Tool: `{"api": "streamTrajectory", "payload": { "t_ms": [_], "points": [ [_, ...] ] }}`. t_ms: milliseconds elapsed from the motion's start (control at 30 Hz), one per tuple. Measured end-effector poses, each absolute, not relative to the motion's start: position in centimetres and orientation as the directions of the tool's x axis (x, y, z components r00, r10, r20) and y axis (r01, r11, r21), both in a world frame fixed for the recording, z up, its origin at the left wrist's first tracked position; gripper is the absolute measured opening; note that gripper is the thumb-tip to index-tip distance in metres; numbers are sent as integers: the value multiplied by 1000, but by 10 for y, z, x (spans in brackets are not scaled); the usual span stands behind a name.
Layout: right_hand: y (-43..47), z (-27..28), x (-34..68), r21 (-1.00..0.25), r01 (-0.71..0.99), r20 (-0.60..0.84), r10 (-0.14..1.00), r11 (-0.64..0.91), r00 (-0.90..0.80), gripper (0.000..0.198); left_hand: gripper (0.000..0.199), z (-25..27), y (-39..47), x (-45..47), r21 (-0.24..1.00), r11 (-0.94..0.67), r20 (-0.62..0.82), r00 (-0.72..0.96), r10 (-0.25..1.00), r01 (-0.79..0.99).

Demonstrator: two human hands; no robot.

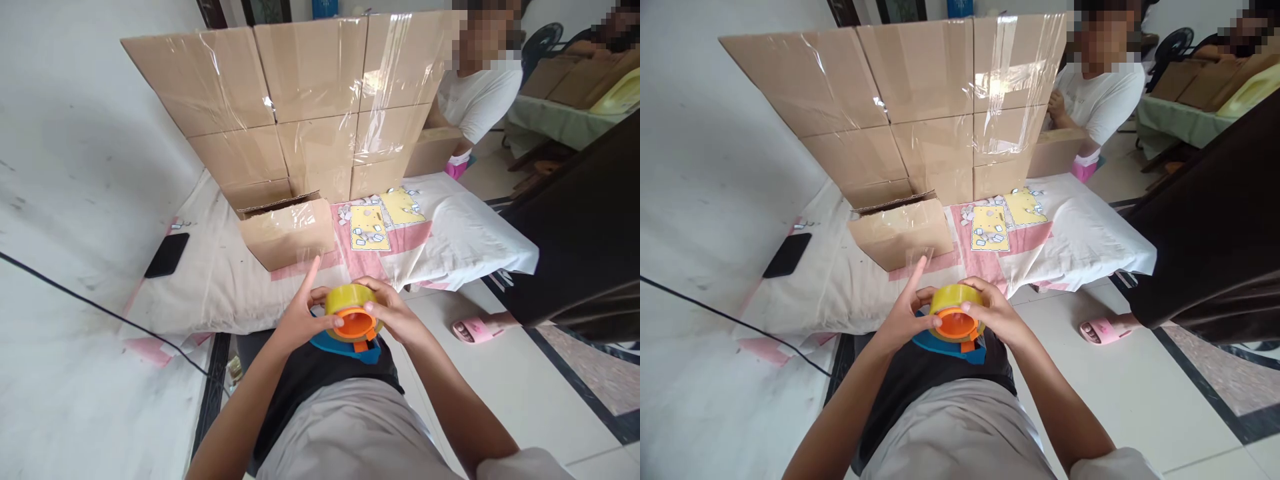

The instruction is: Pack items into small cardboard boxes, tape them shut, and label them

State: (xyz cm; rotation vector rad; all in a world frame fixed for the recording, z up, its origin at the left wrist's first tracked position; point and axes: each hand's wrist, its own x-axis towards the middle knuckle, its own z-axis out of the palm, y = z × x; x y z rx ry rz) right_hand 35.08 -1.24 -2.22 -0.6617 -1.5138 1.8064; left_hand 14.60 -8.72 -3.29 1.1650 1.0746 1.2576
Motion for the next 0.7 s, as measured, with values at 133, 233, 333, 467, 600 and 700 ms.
{"api": "streamTrajectory", "payload": {
  "t_ms": [133, 233, 333, 467, 600, 700],
  "points": [
    [-9, -17, 360, -991, -106, 123, 832, 78, -541, 44, 126, -35, -91, 144, 990, -85, 91, 47, 995, -109],
    [22, -8, 378, -965, 52, 228, 919, 258, -323, 46, 105, -35, -96, 132, 978, -206, 205, -42, 978, -13],
    [85, -4, 400, -874, 335, 342, 935, 353, -92, 50, 91, -38, -102, 118, 958, -283, 288, -158, 945, 55],
    [176, -8, 416, -789, 577, 326, 940, 209, 104, 49, 54, -46, -107, 110, 918, -381, 397, -303, 866, 112],
    [214, -6, 414, -782, 596, 296, 951, 183, 95, 42, 8, -50, -108, 107, 853, -498, 516, -398, 758, 158],
    [195, 6, 400, -746, 587, 427, 903, 315, 57, 49, 1, -50, -107, 103, 847, -504, 526, -411, 745, 170]
  ]
}}
